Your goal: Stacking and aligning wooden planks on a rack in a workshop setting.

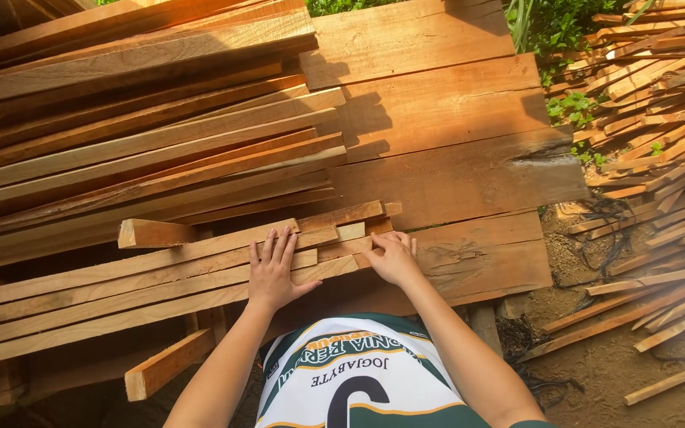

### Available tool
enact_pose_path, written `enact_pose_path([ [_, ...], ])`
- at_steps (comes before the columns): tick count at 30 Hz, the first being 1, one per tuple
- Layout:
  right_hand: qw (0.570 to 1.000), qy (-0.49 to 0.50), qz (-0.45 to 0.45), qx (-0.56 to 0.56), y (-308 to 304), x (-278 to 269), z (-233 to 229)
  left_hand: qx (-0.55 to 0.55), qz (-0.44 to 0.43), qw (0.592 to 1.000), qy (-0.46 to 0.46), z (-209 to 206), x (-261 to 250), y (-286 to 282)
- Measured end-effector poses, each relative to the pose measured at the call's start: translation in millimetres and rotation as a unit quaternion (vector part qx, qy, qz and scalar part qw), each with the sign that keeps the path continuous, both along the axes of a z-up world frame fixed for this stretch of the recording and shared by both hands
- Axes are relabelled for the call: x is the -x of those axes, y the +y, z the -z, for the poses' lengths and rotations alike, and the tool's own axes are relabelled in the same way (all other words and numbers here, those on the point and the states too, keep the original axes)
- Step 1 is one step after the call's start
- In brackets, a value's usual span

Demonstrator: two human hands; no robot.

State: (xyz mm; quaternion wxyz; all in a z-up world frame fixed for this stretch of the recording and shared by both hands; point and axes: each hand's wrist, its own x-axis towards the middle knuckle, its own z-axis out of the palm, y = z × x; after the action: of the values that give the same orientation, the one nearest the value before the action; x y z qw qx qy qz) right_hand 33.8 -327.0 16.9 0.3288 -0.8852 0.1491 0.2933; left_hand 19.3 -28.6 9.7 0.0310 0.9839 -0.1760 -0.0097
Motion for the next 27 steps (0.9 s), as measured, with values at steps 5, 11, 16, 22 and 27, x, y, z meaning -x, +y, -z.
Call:
enact_pose_path([
  [5, 0.997, -0.069, -0.005, -0.012, -11.7, 16.0, -39.9, 0.018, 0.001, 0.999, -0.032, -1.6, -6.0, -1.2],
  [11, 0.993, 0.011, 0.118, 0.008, -50.5, 52.5, 32.8, 0.021, 0.005, 0.999, -0.04, 4.6, 4.9, -1.3],
  [16, 0.993, -0.035, 0.109, 0.005, -33.9, 46.6, 2.4, -0.008, 0.032, 0.999, -0.021, -5.5, -1.2, 7.1],
  [22, 0.999, -0.041, 0.013, 0.011, 1.0, 44.9, -16.5, -0.005, 0.06, 0.998, 0.025, -12.8, -5.5, 20.5],
  [27, 0.972, -0.185, 0.146, -0.009, -15.9, 32.7, 47.5, 0.003, 0.066, 0.997, 0.049, -21.3, -9.3, 23.1],
])
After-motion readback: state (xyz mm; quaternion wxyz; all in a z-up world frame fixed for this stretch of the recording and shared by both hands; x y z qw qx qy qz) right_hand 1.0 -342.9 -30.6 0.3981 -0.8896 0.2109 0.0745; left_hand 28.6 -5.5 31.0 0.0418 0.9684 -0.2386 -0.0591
